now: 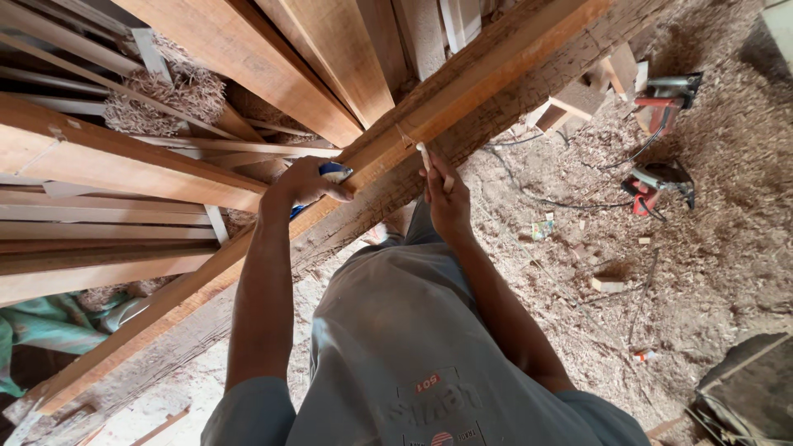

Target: The person uses a small white marker to draw lines on several wooden planks in a workshop. They repeatedly pick up planks from a stack, mark them, and return them to the stack.

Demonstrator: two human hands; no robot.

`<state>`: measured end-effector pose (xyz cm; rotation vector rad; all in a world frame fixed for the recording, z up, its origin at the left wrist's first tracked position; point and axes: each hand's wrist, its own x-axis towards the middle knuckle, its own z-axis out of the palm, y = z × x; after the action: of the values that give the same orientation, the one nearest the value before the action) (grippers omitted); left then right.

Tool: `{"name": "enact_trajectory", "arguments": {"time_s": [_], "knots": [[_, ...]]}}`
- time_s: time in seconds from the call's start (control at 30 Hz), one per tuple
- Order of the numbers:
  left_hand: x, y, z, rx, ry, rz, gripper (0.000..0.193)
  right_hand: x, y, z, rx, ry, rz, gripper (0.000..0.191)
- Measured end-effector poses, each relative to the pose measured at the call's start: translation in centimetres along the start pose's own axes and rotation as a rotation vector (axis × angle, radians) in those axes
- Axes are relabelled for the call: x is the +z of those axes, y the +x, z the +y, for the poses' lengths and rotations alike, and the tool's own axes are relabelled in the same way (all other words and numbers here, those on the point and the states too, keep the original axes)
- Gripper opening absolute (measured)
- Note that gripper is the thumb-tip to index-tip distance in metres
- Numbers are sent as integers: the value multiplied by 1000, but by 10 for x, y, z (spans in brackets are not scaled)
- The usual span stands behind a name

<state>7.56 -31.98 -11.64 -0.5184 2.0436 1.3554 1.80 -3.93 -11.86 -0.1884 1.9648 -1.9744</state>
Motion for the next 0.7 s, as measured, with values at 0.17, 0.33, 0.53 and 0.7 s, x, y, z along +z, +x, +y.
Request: {"name": "enact_trajectory", "arguments": {"time_s": [0.17, 0.33, 0.53, 0.7], "knots": [[-6, 1, 7, -85, 58, 20, 70, 12, 7, -10, -203, -277, -18, 37], [-8, -1, 12, -160, 58, -3, 70, 19, 4, -15, -455, -853, -42, 54], [-13, -1, 11, -106, 83, -7, 70, 23, 1, -20, -499, -1147, -154, 74], [-15, -4, 8, -39, 107, 21, 68, 14, 11, -38, -262, -1325, -360, 72]]}}
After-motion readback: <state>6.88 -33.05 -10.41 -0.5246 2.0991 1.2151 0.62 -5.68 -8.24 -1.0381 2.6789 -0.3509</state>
